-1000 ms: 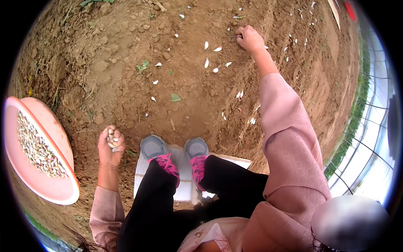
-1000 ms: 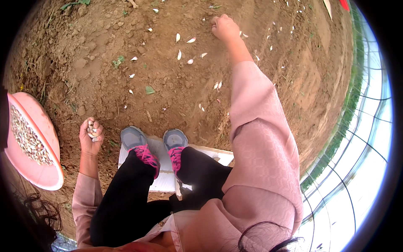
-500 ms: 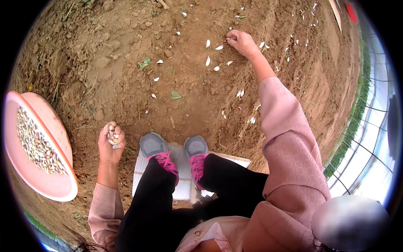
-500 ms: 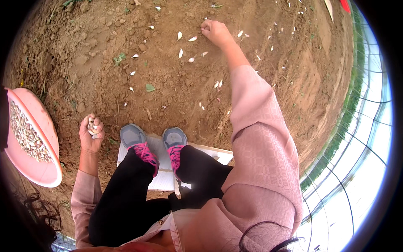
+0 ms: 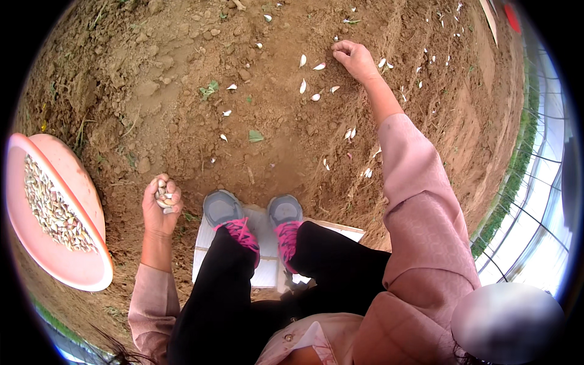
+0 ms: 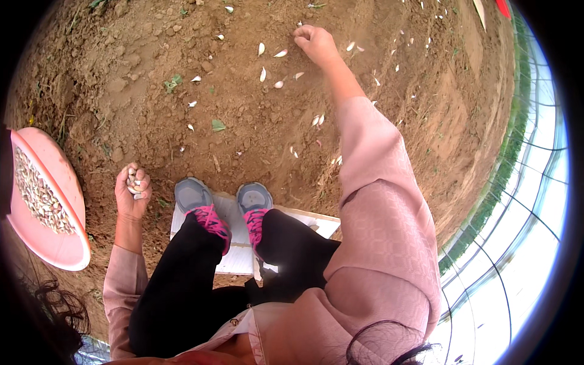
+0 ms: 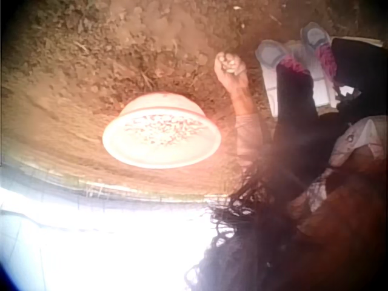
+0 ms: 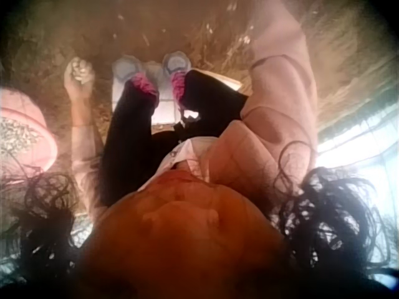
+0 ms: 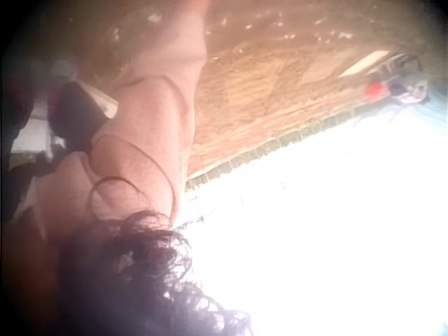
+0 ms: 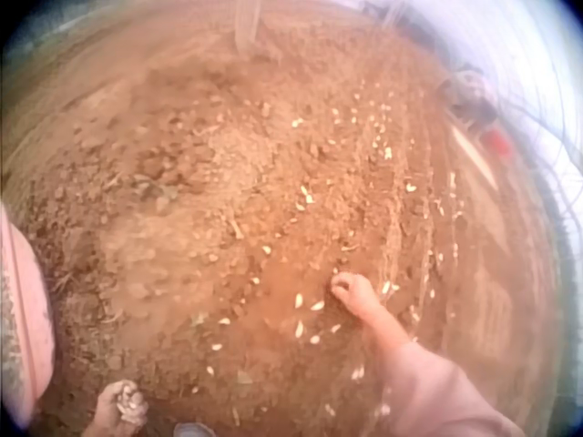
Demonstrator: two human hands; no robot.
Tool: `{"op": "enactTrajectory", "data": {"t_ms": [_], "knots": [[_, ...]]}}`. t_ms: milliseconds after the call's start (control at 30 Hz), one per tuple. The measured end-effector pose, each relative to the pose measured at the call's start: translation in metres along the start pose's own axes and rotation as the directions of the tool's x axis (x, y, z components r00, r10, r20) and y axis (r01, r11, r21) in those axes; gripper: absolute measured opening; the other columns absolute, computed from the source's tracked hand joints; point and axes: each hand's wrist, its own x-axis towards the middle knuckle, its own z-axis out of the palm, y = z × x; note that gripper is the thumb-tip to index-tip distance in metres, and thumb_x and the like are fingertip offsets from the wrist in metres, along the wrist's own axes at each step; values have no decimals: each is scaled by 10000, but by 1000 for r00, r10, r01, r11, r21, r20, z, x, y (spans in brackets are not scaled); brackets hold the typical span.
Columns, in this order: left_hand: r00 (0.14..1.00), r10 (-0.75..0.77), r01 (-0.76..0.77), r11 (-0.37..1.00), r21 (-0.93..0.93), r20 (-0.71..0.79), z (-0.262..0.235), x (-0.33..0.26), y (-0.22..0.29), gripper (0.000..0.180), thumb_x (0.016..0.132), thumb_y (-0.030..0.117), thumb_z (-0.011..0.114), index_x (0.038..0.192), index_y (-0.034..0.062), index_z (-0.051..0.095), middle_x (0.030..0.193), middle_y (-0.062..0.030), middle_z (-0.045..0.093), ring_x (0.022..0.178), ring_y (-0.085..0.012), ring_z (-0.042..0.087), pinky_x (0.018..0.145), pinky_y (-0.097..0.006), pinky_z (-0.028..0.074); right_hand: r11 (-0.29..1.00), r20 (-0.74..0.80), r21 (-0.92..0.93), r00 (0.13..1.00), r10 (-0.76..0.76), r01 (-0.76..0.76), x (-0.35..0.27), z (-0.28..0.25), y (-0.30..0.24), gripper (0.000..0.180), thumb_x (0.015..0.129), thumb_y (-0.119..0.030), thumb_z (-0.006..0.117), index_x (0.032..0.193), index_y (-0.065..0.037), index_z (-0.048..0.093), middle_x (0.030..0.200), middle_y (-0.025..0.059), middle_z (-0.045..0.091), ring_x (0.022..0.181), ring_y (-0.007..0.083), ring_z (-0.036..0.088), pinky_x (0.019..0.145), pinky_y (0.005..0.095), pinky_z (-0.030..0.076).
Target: The person places seeds one by one into pre-dug holes in a prepared garden bed. They take seeds from a pink bowl and use their hands to position each seed in the soil.
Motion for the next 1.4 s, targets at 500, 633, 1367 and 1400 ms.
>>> {"op": "enactTrajectory", "data": {"t_ms": [500, 633, 1367, 1400], "knots": [[999, -32, 33, 999, 40, -39, 0, 1, -4, 172, 792, 254, 438, 817, 84, 450, 641, -25, 451, 523, -120, 440, 349, -206, 348, 741, 46, -669, 998, -38, 59, -2, 24, -21, 124, 710, -128, 476, 780, -63, 555, 803, 135, 572, 763, 285, 547, 690, 362, 438], [999, -31, 31, 999, 20, -13, -1, 1, -3, 166, 795, 253, 438, 817, 88, 451, 643, -23, 452, 529, -120, 442, 351, -204, 349, 796, 127, -605, 989, 70, 21, -2, 17, -32, 118, 710, -121, 469, 785, -70, 545, 825, 119, 548, 787, 281, 539, 678, 372, 438], [999, -32, 32, 999, 7, -13, 7, 1, -10, 154, 800, 236, 435, 811, 82, 450, 648, -25, 455, 522, -116, 437, 341, -199, 344, 874, 239, -462, 970, -42, 152, -29, 7, -24, 161, 683, -143, 504, 821, -80, 556, 869, 109, 557, 828, 267, 524, 713, 358, 420], [1000, -28, 29, 1000, 9, -13, 6, 0, -10, 153, 801, 235, 434, 811, 83, 449, 647, -25, 454, 521, -116, 435, 341, -200, 344, 864, 235, -475, 970, -61, 170, -27, -5, -26, 167, 686, -150, 513, 838, -92, 555, 889, 103, 557, 840, 266, 519, 715, 356, 420]]}}
